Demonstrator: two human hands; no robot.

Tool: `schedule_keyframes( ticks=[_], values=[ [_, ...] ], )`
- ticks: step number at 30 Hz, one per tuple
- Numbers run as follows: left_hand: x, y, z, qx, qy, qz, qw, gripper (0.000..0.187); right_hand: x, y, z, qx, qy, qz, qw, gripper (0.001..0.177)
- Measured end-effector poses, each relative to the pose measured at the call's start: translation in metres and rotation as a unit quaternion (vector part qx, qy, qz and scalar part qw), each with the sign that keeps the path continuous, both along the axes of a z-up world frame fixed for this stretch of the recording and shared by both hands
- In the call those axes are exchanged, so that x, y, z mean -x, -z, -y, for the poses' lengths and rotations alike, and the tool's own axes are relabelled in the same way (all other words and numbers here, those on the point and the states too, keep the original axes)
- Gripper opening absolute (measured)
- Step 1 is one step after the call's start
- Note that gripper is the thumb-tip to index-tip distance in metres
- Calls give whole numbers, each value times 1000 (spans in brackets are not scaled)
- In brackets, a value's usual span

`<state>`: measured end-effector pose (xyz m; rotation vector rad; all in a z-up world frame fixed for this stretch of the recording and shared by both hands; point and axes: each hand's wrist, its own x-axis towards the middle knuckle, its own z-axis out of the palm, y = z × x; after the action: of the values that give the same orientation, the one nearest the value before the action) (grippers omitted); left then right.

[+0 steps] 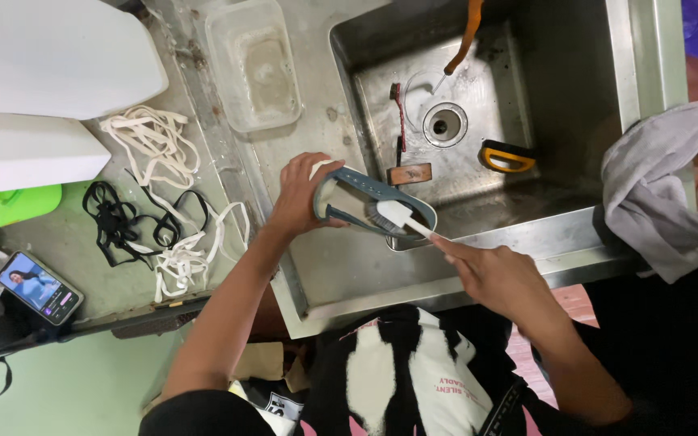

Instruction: The person cleans a shoe by scrubbing the upper fabric and inner sole with a brush, rinsing the brush in a sink, and wiping the surfaces.

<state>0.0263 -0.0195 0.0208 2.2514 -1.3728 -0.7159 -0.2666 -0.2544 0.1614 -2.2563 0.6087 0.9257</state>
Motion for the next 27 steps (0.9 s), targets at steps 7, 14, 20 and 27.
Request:
schedule_keyframes(
  ticks=[7,14,20,27],
  values=[
    [7,-4,5,-31,21,69,997,125,-43,34,-28,-25,84,87,992,42],
    [4,-7,5,-33,20,55,998,125,11,-34,-7,-8,190,-68,979,42],
    [9,-8,5,-37,25,68,997,128,-54,50,-45,-79,226,135,961,34],
    [5,-9,7,-39,8,39,998,124,-2,-53,-8,-10,221,30,975,35]
  ],
)
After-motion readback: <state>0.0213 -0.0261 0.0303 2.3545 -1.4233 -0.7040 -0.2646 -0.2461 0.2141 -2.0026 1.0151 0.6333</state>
